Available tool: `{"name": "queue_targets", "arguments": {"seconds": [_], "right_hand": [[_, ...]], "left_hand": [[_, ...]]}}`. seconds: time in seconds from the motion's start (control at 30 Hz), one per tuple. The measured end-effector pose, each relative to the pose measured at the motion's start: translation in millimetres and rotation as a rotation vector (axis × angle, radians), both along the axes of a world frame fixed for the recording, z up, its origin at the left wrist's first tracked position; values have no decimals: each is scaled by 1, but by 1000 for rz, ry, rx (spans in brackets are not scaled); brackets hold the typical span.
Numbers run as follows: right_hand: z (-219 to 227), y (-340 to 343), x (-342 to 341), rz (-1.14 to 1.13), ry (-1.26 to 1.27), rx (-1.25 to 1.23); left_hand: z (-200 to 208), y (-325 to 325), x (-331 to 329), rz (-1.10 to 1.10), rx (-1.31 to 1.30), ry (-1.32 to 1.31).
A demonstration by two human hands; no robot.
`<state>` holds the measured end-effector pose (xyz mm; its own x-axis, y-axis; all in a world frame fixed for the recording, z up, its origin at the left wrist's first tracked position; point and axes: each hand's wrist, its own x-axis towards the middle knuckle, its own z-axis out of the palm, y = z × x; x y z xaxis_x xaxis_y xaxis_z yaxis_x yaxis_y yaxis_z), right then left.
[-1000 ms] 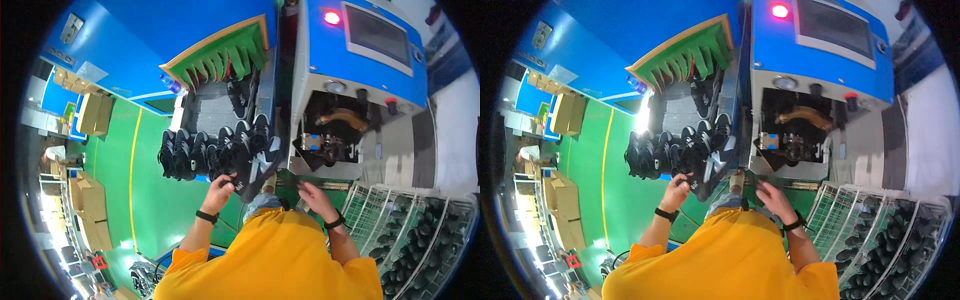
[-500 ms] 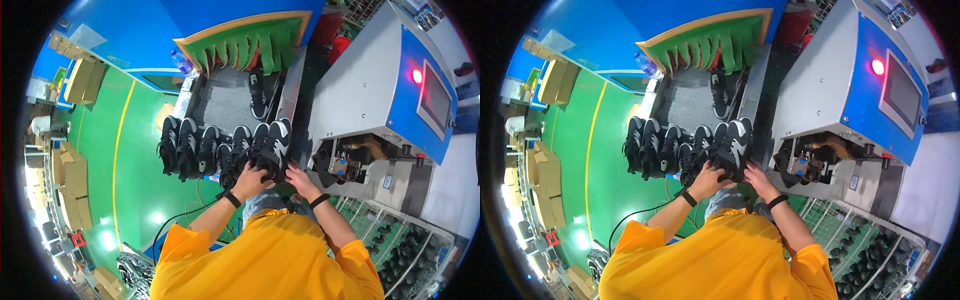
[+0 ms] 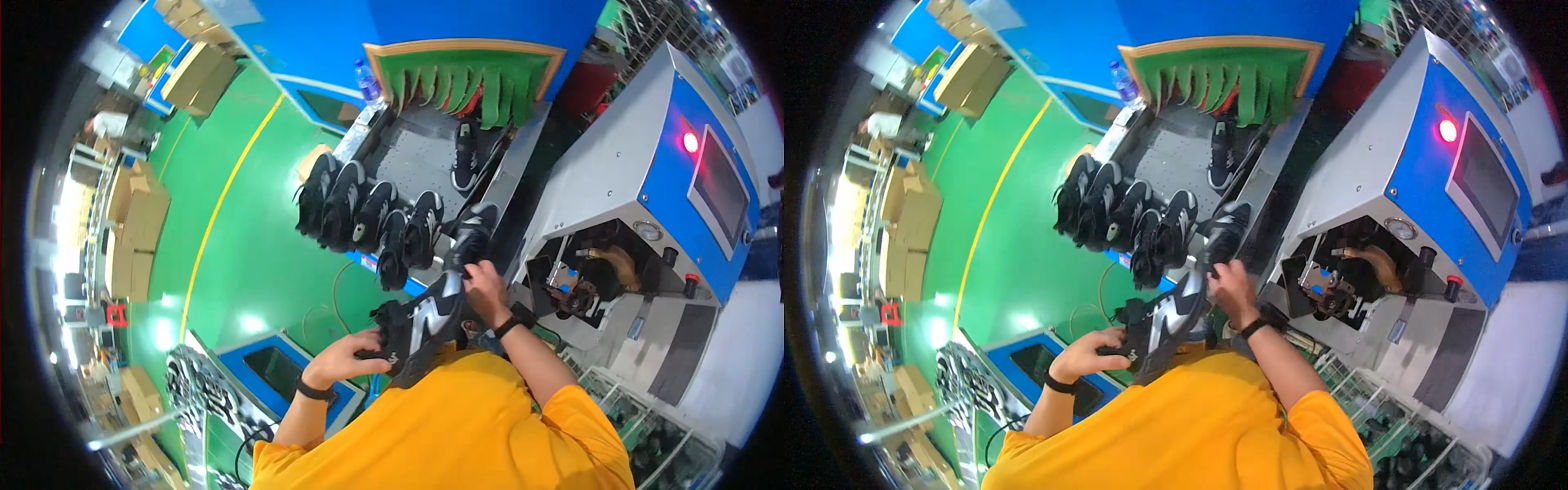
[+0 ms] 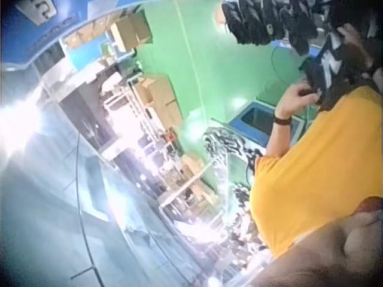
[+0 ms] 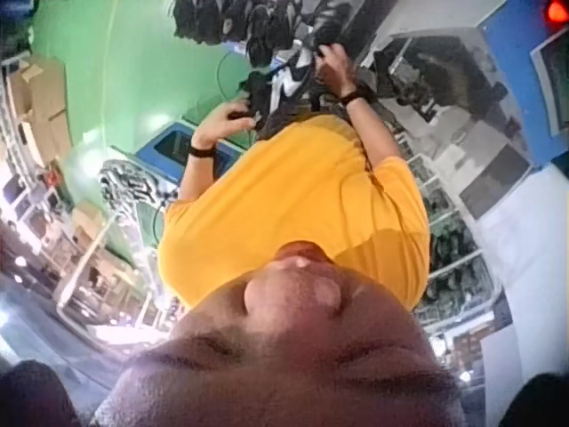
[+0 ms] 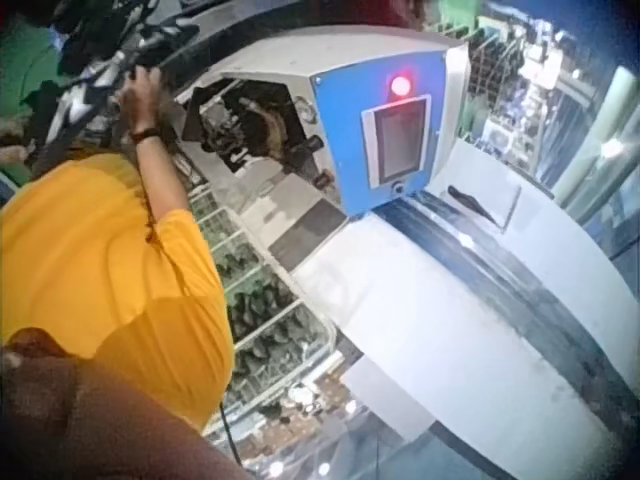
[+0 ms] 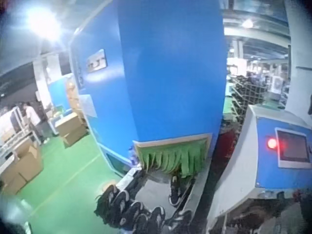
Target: Loading shoes into a processing machine and transferring them to a drying/cooling rack.
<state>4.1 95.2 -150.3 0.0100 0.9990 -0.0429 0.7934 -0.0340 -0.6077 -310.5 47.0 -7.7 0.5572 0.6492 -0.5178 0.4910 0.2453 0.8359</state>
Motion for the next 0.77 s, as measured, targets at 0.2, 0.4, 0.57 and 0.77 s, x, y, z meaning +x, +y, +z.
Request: {"name": "queue_targets", "arguments": {"seconds": [0.2,0.4,0.57,0.77], "right_hand": [[-33,13,-29,227,76,-110],[-46,0,-17,389,34,84],[-53,24,-7,410,-104,157],[-65,70,-34,270,-66,-66]], "left_hand": [[14,-133,8,470,-98,360],[24,-264,-18,826,-18,569],[28,-334,-57,1247,92,622],[32,-432,-128,1657,92,890]]}}
